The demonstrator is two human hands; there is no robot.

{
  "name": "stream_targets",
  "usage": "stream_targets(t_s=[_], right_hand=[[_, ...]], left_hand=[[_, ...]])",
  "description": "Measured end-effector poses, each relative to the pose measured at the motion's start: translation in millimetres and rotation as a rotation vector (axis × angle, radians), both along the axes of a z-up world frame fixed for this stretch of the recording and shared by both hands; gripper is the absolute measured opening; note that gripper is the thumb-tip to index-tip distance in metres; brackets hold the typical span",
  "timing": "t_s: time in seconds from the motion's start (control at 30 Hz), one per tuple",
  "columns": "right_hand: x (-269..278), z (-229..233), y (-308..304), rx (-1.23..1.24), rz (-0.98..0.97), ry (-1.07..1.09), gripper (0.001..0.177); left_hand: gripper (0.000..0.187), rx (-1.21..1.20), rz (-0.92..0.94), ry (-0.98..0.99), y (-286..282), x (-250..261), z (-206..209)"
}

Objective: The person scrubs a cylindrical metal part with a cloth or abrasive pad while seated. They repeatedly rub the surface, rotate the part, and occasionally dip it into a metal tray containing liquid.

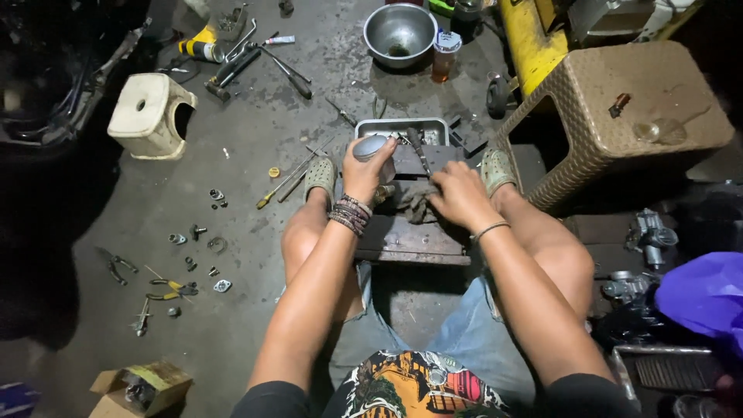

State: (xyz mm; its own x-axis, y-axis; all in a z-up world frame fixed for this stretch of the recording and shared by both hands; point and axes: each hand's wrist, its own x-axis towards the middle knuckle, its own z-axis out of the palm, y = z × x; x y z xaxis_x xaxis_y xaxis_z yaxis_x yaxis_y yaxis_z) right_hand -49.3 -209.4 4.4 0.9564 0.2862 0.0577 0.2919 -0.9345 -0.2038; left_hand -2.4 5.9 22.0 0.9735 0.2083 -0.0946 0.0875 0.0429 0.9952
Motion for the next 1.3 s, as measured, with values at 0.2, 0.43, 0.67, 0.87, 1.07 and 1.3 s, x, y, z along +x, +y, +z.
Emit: stream_targets(t_s=[0.2,0.43,0.67,0.87,1.07,1.3], right_hand=[[-3,41,-4,0.856,0.037,-0.246,0.021],[-5,52,20,1.182,-0.129,-0.369,0.021],[8,52,44,0.879,0.055,-0.488,0.012],[-4,47,66,0.795,0.060,-0.458,0.014],[18,38,54,0.936,0.039,-0.393,0.012],[-9,37,78,0.850,0.105,-0.341,0.015]], left_hand=[[0.102,0.058,-0.028,-0.054,3,-13,15],[0.067,0.513,-0.008,-0.513,-14,-22,20],[0.061,0.795,-0.124,-0.641,-20,-32,2],[0.045,0.851,-0.127,-0.477,-10,-36,26],[0.047,1.027,-0.083,-0.621,-13,-29,3],[0.045,1.044,-0.182,-0.343,5,-7,-15]])
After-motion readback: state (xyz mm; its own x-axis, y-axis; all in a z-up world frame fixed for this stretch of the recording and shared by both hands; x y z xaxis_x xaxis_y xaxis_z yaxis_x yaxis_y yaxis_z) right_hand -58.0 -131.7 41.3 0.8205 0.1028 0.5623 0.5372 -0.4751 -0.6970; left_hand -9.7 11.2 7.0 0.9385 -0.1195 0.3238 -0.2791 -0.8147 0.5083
